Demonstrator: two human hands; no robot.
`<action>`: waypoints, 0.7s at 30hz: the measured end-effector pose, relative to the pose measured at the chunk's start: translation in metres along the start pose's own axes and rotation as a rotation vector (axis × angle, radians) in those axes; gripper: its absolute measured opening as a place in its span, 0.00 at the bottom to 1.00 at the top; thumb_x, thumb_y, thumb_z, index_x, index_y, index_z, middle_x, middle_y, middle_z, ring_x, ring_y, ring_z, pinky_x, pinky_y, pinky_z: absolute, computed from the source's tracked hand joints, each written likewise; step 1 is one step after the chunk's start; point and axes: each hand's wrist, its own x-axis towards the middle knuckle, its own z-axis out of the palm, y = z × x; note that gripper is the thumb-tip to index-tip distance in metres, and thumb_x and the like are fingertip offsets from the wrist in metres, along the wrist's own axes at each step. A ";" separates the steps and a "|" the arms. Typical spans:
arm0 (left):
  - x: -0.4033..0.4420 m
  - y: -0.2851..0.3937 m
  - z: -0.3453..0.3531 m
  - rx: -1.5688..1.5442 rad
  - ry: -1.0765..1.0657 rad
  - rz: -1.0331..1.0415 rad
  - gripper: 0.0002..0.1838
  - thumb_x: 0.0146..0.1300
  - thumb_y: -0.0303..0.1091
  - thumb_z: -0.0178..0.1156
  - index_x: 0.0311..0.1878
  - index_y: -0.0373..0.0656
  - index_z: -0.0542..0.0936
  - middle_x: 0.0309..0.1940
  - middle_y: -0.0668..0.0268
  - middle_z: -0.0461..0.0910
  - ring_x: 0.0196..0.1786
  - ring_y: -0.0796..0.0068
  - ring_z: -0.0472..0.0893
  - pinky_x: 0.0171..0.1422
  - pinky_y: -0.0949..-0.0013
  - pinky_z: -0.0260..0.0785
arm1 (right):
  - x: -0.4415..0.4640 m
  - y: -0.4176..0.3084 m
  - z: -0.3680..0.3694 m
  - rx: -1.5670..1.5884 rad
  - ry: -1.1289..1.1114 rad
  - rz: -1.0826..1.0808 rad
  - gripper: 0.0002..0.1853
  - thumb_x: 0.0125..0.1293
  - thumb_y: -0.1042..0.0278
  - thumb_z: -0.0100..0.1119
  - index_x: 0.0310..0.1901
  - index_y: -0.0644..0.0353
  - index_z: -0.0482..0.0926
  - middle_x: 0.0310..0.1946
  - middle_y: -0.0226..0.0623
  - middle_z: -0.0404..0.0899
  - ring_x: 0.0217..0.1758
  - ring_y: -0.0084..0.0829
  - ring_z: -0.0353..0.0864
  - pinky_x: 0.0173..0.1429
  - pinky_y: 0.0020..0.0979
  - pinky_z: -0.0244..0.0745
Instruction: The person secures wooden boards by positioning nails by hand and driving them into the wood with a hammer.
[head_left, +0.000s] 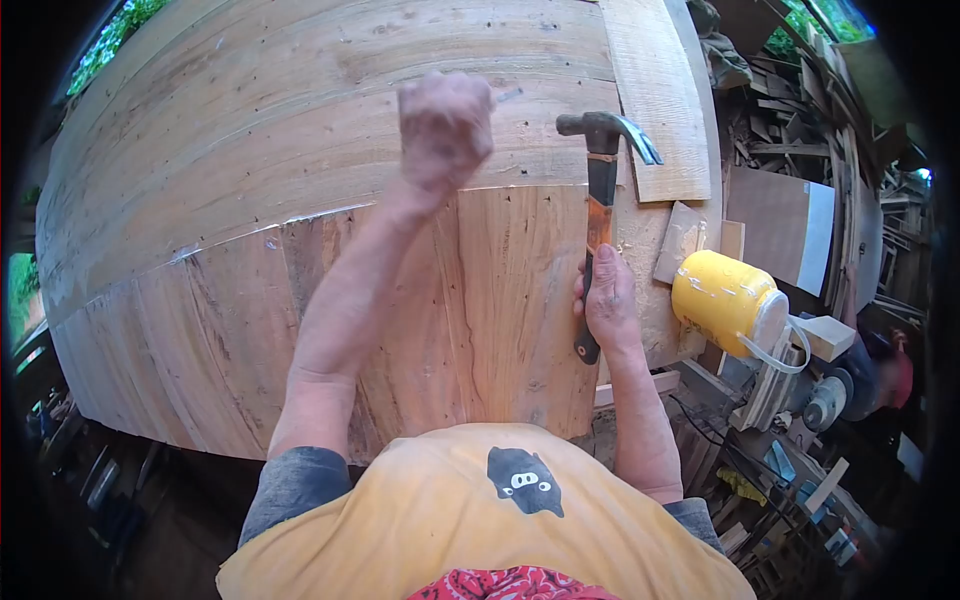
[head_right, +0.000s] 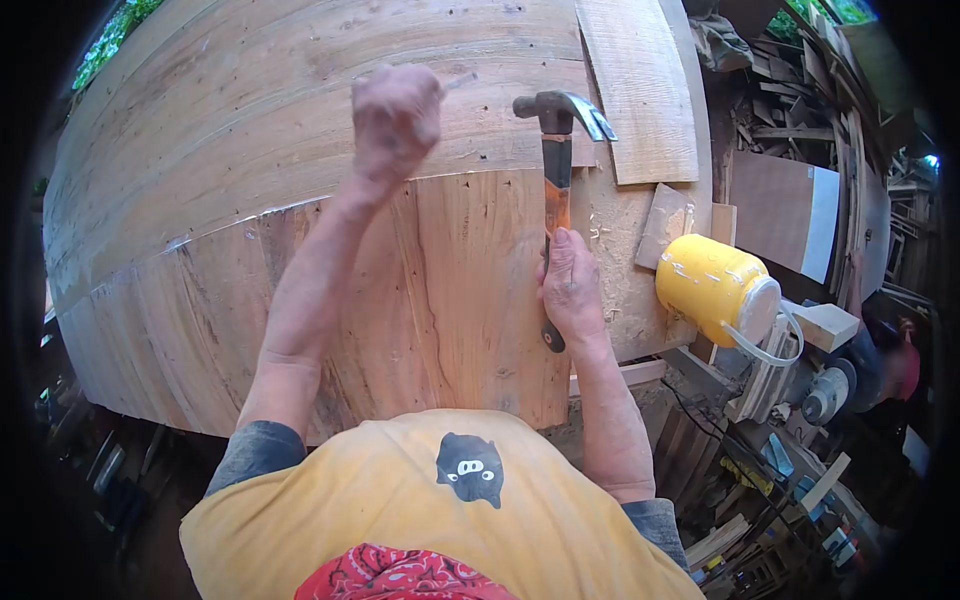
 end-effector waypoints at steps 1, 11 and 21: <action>0.006 -0.013 0.002 -0.090 0.031 -0.043 0.08 0.66 0.40 0.68 0.33 0.49 0.83 0.29 0.65 0.84 0.41 0.65 0.83 0.50 0.56 0.65 | -0.002 0.000 0.002 0.014 0.007 0.006 0.30 0.83 0.37 0.41 0.40 0.60 0.75 0.21 0.29 0.73 0.19 0.21 0.73 0.26 0.26 0.70; 0.034 -0.040 0.036 -0.120 0.178 -0.006 0.06 0.66 0.37 0.67 0.34 0.49 0.83 0.32 0.67 0.84 0.43 0.62 0.82 0.51 0.57 0.66 | 0.013 -0.014 -0.004 0.037 -0.048 -0.003 0.31 0.83 0.35 0.40 0.40 0.60 0.74 0.22 0.28 0.73 0.20 0.19 0.72 0.26 0.24 0.69; 0.031 -0.041 0.038 -0.121 0.176 -0.042 0.06 0.66 0.37 0.67 0.34 0.49 0.82 0.33 0.68 0.84 0.44 0.61 0.81 0.52 0.57 0.66 | 0.036 -0.137 -0.011 0.127 -0.014 -0.456 0.37 0.78 0.28 0.41 0.45 0.63 0.75 0.24 0.26 0.72 0.22 0.17 0.70 0.27 0.22 0.66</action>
